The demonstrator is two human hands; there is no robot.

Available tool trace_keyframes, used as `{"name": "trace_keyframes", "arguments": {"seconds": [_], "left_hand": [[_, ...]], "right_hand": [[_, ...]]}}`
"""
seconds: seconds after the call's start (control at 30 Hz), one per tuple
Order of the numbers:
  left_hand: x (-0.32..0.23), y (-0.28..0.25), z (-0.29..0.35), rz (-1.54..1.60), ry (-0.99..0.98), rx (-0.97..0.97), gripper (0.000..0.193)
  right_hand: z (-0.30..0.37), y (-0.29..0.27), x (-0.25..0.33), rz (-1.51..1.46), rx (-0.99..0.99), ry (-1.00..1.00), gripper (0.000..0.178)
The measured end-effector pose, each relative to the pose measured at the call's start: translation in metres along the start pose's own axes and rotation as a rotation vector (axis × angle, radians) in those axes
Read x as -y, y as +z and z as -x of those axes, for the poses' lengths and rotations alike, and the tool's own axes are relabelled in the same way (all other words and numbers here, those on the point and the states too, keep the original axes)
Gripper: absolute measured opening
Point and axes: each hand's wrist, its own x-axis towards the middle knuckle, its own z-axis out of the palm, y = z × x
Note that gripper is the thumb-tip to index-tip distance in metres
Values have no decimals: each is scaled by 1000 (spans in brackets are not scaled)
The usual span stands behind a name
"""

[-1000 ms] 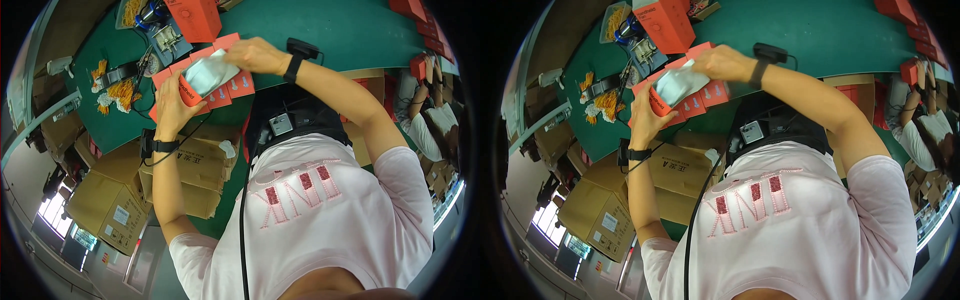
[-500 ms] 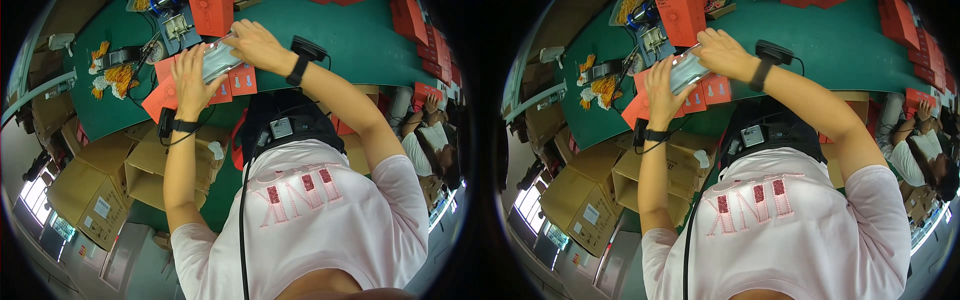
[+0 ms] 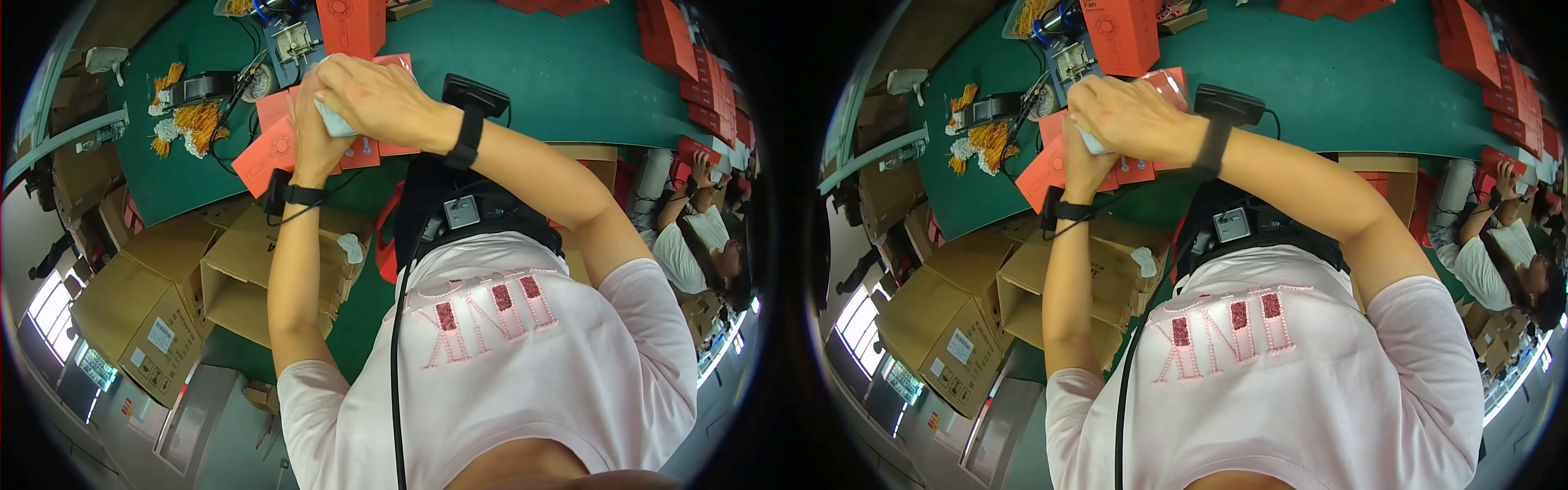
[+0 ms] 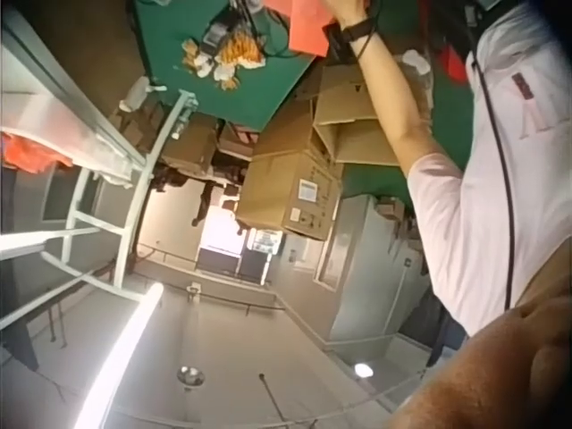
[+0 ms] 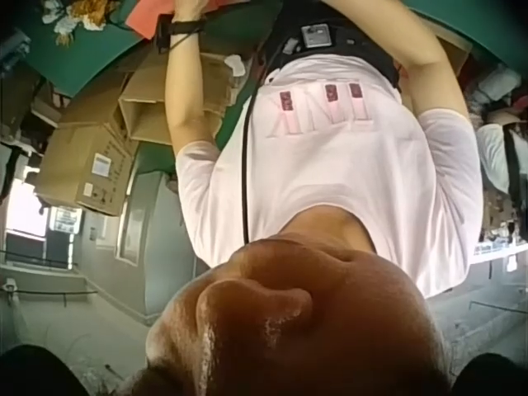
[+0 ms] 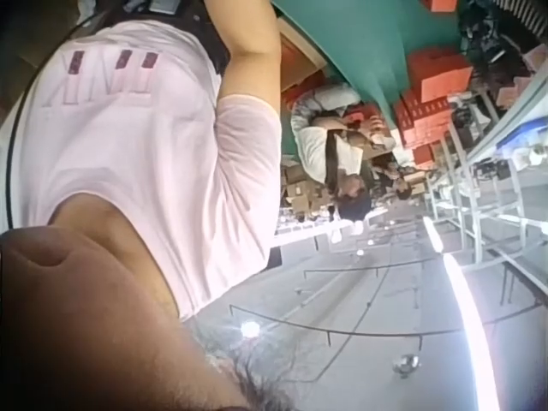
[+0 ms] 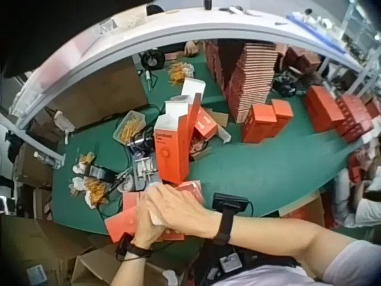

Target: Packaging electronic devices into red retail boxes at a factory workstation.

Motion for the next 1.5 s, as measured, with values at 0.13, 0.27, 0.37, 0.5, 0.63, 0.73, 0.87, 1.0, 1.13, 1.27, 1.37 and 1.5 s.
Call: {"name": "trace_keyframes", "arguments": {"seconds": [0.13, 0.27, 0.37, 0.5, 0.63, 0.73, 0.87, 1.0, 1.13, 1.27, 1.37, 1.5], "left_hand": [[-41, 4, -2, 155, 79, -199, 108], [-39, -1, -11, 146, 136, -392, 110], [-70, -18, -24, 782, -33, -627, 80], [-68, -41, -30, 1360, -215, -662, 54], [-63, -39, -27, 1763, -564, -532, 62], [-69, -22, -22, 1916, -587, -394, 64], [-71, -14, -32, 1755, -709, -535, 59], [-128, 0, -38, 1485, -625, -744, 54], [-171, 7, -38, 1205, -424, -686, 50], [-155, -26, -45, 1050, -437, -720, 52], [-128, -39, -42, 1421, -536, -517, 56], [-142, -20, -34, 1711, -587, -530, 76]], "right_hand": [[-10, -2, -11, -91, -38, 132, 21], [-15, -17, -17, -357, -215, 42, 27], [-7, -48, -16, -465, -423, 160, 32], [13, -97, 9, -629, -333, 264, 52], [47, -128, 51, -58, -273, -34, 17], [64, -129, 58, -78, -82, -55, 22], [48, -114, 63, -277, 249, 449, 29], [64, -97, 18, -621, 294, 453, 38], [72, -94, 17, -604, 219, 507, 41], [85, -113, 38, -586, 117, 447, 42], [86, -130, 53, -726, 195, 606, 42], [95, -140, 50, -786, 225, 707, 43]]}}
